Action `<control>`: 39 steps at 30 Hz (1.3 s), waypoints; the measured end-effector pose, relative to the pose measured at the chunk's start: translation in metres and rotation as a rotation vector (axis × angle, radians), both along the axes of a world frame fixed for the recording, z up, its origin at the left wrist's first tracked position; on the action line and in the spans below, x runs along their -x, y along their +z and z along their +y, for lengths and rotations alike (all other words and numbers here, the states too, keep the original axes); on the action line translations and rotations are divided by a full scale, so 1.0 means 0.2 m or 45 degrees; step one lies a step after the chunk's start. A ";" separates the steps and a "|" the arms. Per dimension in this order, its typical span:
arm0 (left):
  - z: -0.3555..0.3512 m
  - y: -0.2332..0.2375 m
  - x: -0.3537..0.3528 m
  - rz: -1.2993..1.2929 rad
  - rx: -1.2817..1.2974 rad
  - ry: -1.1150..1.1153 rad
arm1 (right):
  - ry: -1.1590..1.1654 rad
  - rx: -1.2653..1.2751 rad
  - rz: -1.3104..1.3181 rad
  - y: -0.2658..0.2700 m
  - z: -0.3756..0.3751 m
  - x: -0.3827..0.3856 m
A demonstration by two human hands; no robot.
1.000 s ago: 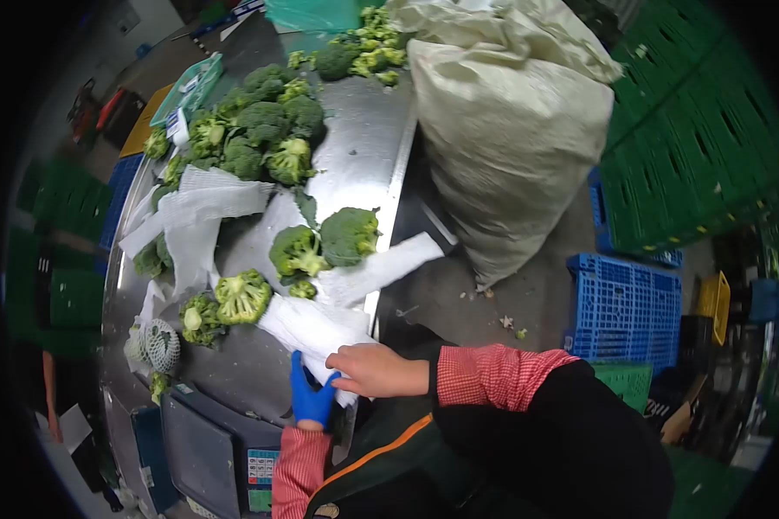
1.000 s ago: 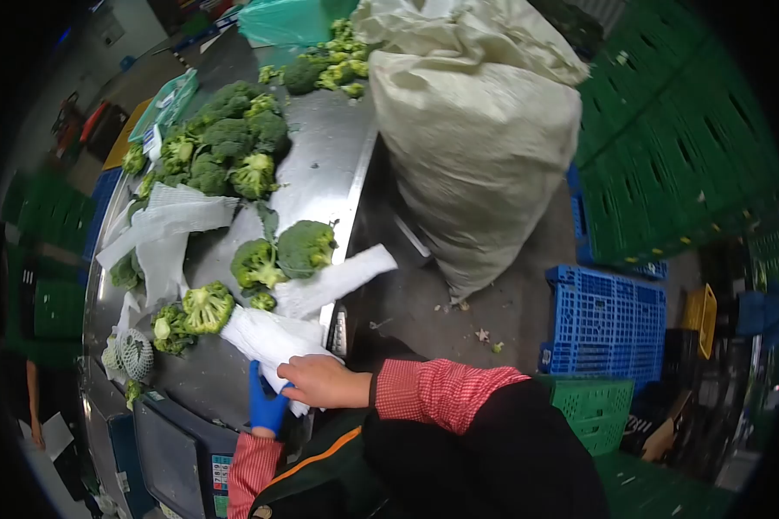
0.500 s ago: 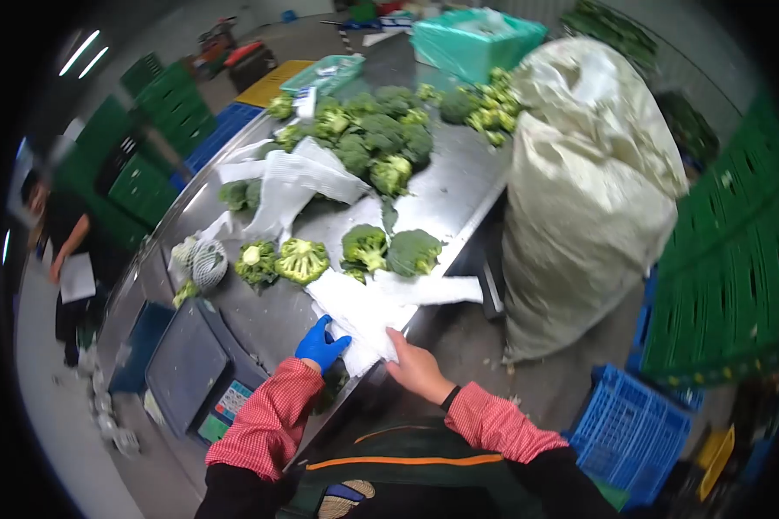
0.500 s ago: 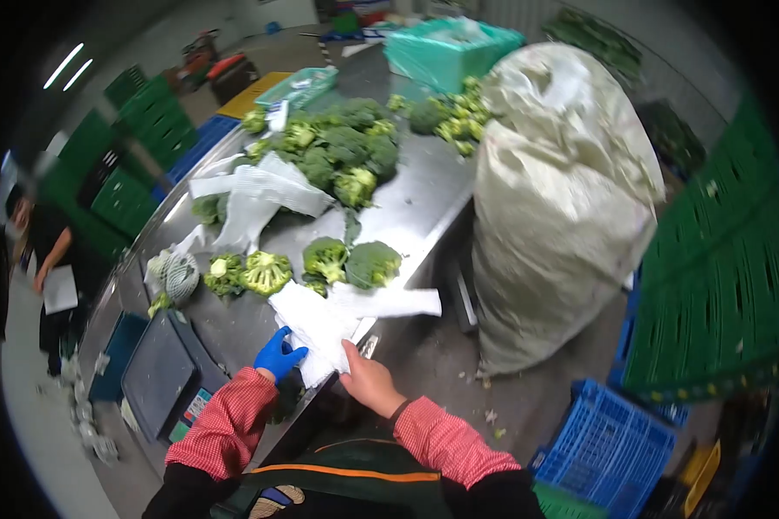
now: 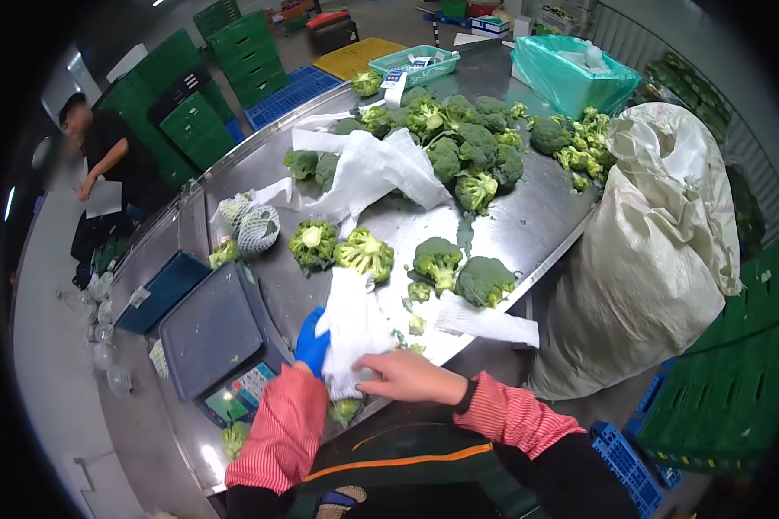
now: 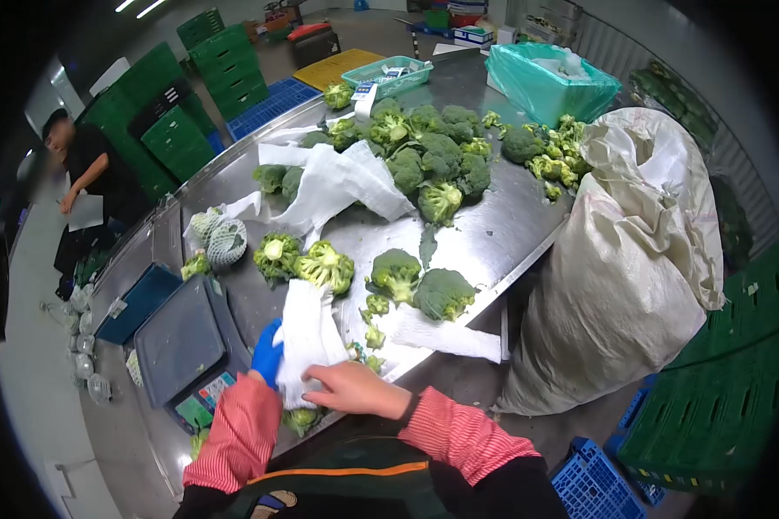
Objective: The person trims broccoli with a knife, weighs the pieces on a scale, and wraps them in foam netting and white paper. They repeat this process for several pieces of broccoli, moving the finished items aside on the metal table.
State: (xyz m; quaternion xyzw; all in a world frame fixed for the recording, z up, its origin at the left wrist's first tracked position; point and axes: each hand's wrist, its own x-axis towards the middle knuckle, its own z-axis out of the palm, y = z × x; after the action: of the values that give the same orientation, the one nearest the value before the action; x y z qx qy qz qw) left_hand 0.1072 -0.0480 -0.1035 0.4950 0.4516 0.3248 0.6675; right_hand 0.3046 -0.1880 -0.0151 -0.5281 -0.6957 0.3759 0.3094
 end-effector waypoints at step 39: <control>0.08 -0.19 -0.07 0.922 -0.247 -0.303 | 0.361 -0.714 -0.340 0.23 1.44 1.07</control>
State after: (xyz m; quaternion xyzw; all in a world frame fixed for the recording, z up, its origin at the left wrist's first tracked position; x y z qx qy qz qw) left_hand 0.1212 -0.0319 -0.1420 0.6872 0.5645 0.0907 0.4482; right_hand 0.0897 0.1006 0.0307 -0.3651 -0.8729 0.1367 0.2933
